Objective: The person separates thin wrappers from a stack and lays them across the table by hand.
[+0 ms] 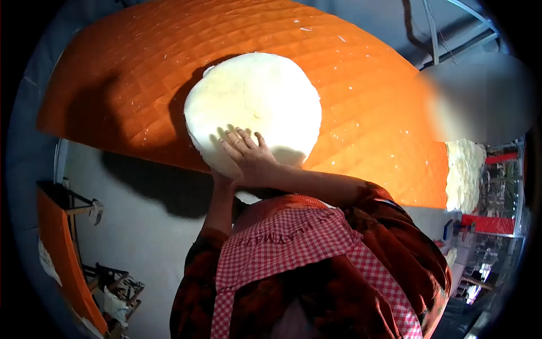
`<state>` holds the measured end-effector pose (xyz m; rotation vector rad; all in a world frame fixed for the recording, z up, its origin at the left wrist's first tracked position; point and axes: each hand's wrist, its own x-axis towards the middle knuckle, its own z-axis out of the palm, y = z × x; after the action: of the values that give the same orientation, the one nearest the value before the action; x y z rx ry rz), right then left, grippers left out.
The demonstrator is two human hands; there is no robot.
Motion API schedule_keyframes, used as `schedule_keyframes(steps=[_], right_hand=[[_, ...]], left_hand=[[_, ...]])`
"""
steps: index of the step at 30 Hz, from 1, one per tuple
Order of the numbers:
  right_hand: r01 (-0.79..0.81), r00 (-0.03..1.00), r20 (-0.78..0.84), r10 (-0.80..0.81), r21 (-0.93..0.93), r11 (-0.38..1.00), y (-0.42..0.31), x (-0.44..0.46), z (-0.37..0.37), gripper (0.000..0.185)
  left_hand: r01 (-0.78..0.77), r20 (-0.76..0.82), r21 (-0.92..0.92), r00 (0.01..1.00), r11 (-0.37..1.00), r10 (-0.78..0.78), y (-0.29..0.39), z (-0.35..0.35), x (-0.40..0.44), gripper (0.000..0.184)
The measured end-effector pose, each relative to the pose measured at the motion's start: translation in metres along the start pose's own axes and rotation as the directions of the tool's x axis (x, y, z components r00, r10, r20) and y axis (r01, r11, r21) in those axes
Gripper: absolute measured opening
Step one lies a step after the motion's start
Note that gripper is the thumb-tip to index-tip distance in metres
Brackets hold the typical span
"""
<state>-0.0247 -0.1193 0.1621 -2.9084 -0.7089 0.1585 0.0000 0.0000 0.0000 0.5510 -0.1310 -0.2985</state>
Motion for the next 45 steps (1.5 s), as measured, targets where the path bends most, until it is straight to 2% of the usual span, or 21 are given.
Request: schedule_keyframes(steps=[2, 5, 6, 12, 14, 16, 18, 20, 22, 23, 26, 29, 30, 32, 33, 35, 36, 38, 40, 42, 45], right_hand=[[-0.065, 0.977, -0.205, 0.062, -0.004, 0.998, 0.019, 0.004, 0.041, 0.087], [-0.21, 0.977, 0.033, 0.209, 0.284, 0.936, 0.029, 0.008, 0.008, 0.06], [-0.156, 0.964, -0.151, 0.217, 0.338, 0.928, 0.028, 0.006, -0.002, 0.035], [-0.213, 0.955, -0.157, 0.253, 0.237, 0.948, 0.017, 0.014, -0.019, 0.03], [-0.171, 0.982, -0.09, 0.168, -0.019, 0.985, 0.028, 0.018, 0.003, 0.018], [-0.254, 0.949, -0.141, 0.281, 0.184, 0.95, 0.065, 0.027, -0.031, 0.013], [-0.237, 0.763, -0.457, 0.457, 0.46, 0.855, 0.137, 0.029, -0.068, 0.017], [-0.41, 0.778, -0.241, 0.58, 0.504, 0.76, 0.223, 0.0, -0.152, 0.031], [-0.513, 0.628, -0.31, 0.714, 0.526, 0.679, 0.295, -0.038, -0.191, 0.035], [-0.352, 0.564, -0.372, 0.737, 0.699, 0.623, 0.325, -0.076, -0.199, 0.036], [-0.45, 0.334, -0.368, 0.868, 0.746, 0.49, 0.443, -0.165, -0.18, 0.031], [-0.599, -0.001, -0.301, 0.954, 0.764, 0.241, 0.495, -0.241, -0.149, 0.044], [-0.63, -0.273, -0.398, 0.876, 0.762, 0.15, 0.478, -0.253, -0.13, 0.061], [-0.86, -0.141, -0.794, 0.591, 0.394, 0.324, 0.444, -0.233, -0.086, 0.067], [-0.533, 0.0, -0.789, 0.614, 0.52, 0.668, 0.409, -0.198, -0.055, 0.063], [-0.237, 0.542, -0.646, 0.537, 0.496, 0.835, 0.261, -0.116, -0.037, 0.049], [-0.09, 0.75, -0.498, 0.436, 0.576, 0.813, 0.188, -0.075, -0.028, 0.042], [0.229, 0.855, -0.518, -0.031, 0.323, 0.918, 0.096, -0.017, 0.025, 0.066], [0.085, 0.972, -0.234, -0.035, 0.205, 0.975, 0.021, 0.002, 0.031, 0.074], [-0.017, 0.94, -0.338, 0.048, 0.094, 0.995, 0.01, 0.031, 0.081, 0.074], [-0.187, 0.949, -0.219, 0.228, 0.193, 0.963, 0.015, 0.022, 0.043, 0.072]], left_hand=[[0.061, -0.122, -0.242, 0.988, 0.968, -0.093, -0.016, -0.045, -0.002, 0.054], [-0.022, -0.025, 0.004, 0.999, 1.0, 0.022, -0.012, -0.046, 0.0, 0.056], [0.024, 0.001, -0.104, 1.0, 0.994, -0.024, -0.01, -0.042, 0.002, 0.057], [0.102, -0.006, -0.211, 0.994, 0.972, -0.106, -0.003, -0.021, 0.013, 0.06], [0.15, -0.019, -0.17, 0.988, 0.974, -0.155, -0.008, -0.015, 0.022, 0.061], [0.172, -0.043, -0.117, 0.983, 0.978, -0.178, -0.008, -0.01, 0.028, 0.061], [0.166, -0.09, -0.047, 0.981, 0.985, -0.17, -0.003, -0.007, 0.027, 0.062], [0.154, -0.124, 0.011, 0.981, 0.988, -0.152, -0.001, -0.001, 0.028, 0.062], [0.139, -0.152, 0.061, 0.98, 0.988, -0.129, 0.0, -0.001, 0.027, 0.062], [0.128, -0.167, 0.088, 0.98, 0.988, -0.112, 0.001, 0.0, 0.027, 0.062], [0.093, -0.221, 0.161, 0.974, 0.983, -0.055, 0.003, 0.0, 0.014, 0.063], [0.049, -0.267, 0.262, 0.964, 0.964, 0.023, 0.008, 0.002, -0.007, 0.064], [0.046, -0.266, 0.3, 0.963, 0.953, 0.038, 0.006, 0.001, -0.01, 0.064], [0.011, -0.223, 0.366, 0.972, 0.931, 0.077, 0.003, 0.004, -0.007, 0.064], [0.003, -0.212, 0.378, 0.974, 0.926, 0.083, 0.003, 0.005, -0.007, 0.064], [0.009, -0.206, 0.326, 0.977, 0.945, 0.062, 0.001, 0.004, -0.007, 0.065], [0.027, -0.217, 0.231, 0.976, 0.973, 0.025, 0.0, 0.007, -0.002, 0.065], [0.055, -0.219, 0.043, 0.975, 0.998, -0.045, 0.003, 0.008, 0.0, 0.066], [0.085, -0.204, -0.11, 0.973, 0.99, -0.107, 0.006, 0.008, 0.0, 0.066], [0.114, -0.188, -0.239, 0.969, 0.964, -0.16, 0.009, 0.009, 0.002, 0.067], [0.137, -0.172, -0.365, 0.962, 0.921, -0.211, 0.018, 0.01, 0.004, 0.067]])
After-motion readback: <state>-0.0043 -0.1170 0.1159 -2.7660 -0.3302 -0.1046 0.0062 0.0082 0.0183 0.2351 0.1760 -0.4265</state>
